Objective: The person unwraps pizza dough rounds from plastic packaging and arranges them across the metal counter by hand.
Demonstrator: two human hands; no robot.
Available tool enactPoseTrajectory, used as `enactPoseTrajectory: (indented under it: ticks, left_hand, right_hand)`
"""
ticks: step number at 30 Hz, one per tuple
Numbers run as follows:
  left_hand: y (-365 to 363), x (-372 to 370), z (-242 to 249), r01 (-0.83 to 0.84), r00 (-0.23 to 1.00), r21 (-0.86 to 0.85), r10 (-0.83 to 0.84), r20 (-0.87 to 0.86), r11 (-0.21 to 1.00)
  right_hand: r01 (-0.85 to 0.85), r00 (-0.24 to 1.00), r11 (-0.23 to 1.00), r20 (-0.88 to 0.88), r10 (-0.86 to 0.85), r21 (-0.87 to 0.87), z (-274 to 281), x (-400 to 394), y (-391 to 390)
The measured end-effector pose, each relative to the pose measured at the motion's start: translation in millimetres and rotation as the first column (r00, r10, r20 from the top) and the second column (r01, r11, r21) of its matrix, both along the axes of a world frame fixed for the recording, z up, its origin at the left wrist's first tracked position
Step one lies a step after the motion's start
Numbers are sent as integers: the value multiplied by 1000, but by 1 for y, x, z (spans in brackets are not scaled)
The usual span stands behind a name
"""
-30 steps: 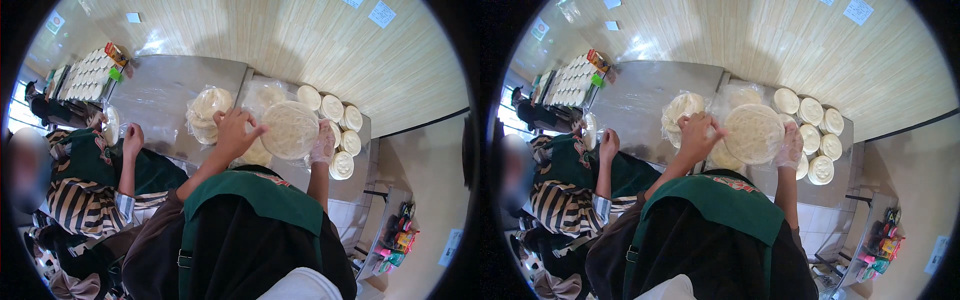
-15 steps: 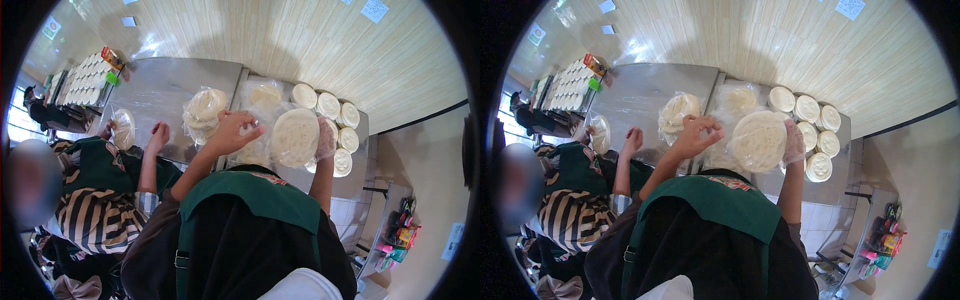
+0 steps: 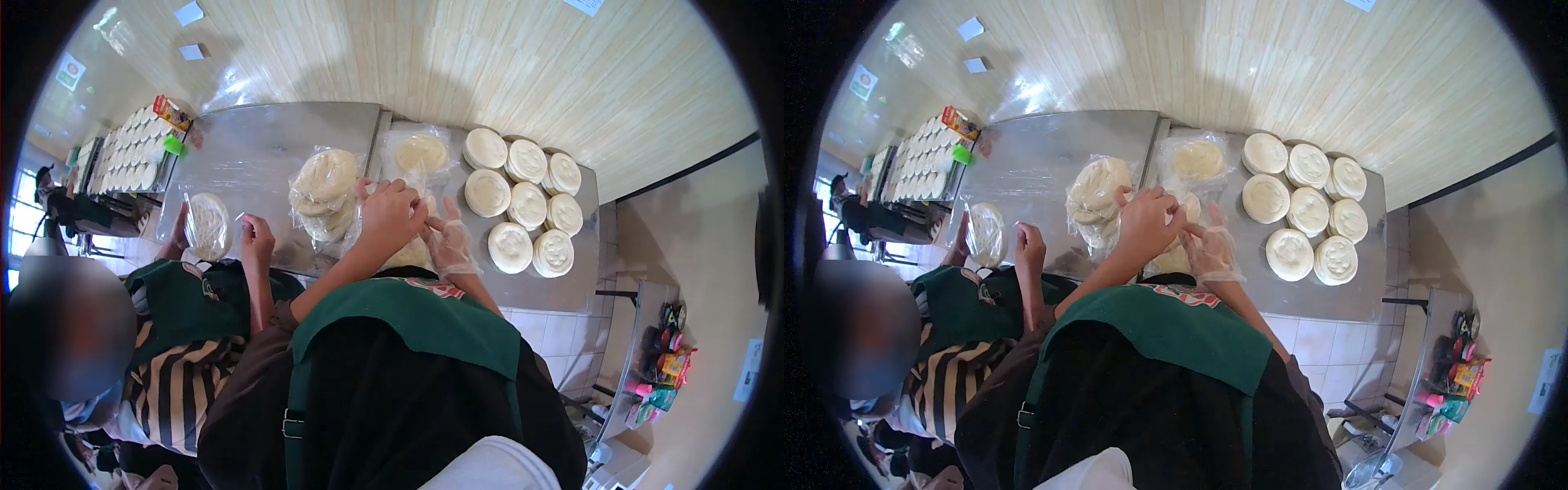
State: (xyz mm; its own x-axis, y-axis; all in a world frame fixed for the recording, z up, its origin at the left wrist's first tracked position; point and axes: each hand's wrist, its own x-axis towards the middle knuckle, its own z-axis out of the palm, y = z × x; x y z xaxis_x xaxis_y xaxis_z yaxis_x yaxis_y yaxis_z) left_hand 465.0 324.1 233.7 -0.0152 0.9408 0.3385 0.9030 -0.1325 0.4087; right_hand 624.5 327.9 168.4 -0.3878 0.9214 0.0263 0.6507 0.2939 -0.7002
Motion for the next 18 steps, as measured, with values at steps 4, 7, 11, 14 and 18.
enactPoseTrajectory:
  ticks: [4, 7, 11, 14, 18]
  left_hand:
    - [9, 1, 9, -17, 1000, 0, 17, -11, 1000]
    - [9, 3, 12, 29, 999, -44, -27, 38, 999]
    - [9, 1, 23, 91, 991, -29, -88, 98, 995]
    - [17, -23, 23, 63, 989, -72, -53, 138, 995]
    - [17, -45, 15, 21, 905, -156, 47, 423, 988]
  right_hand:
    - [119, 993, 992, 14, -120, 27, 11, -8, 13]
    - [199, 972, 972, -150, -180, 125, 1, -6, 31]
    - [307, 834, 926, -407, -373, -219, 10, 9, 40]
    - [414, 810, 903, -406, -423, -116, -25, 57, 61]
    - [297, 491, 848, -691, -530, -440, 16, 100, 57]
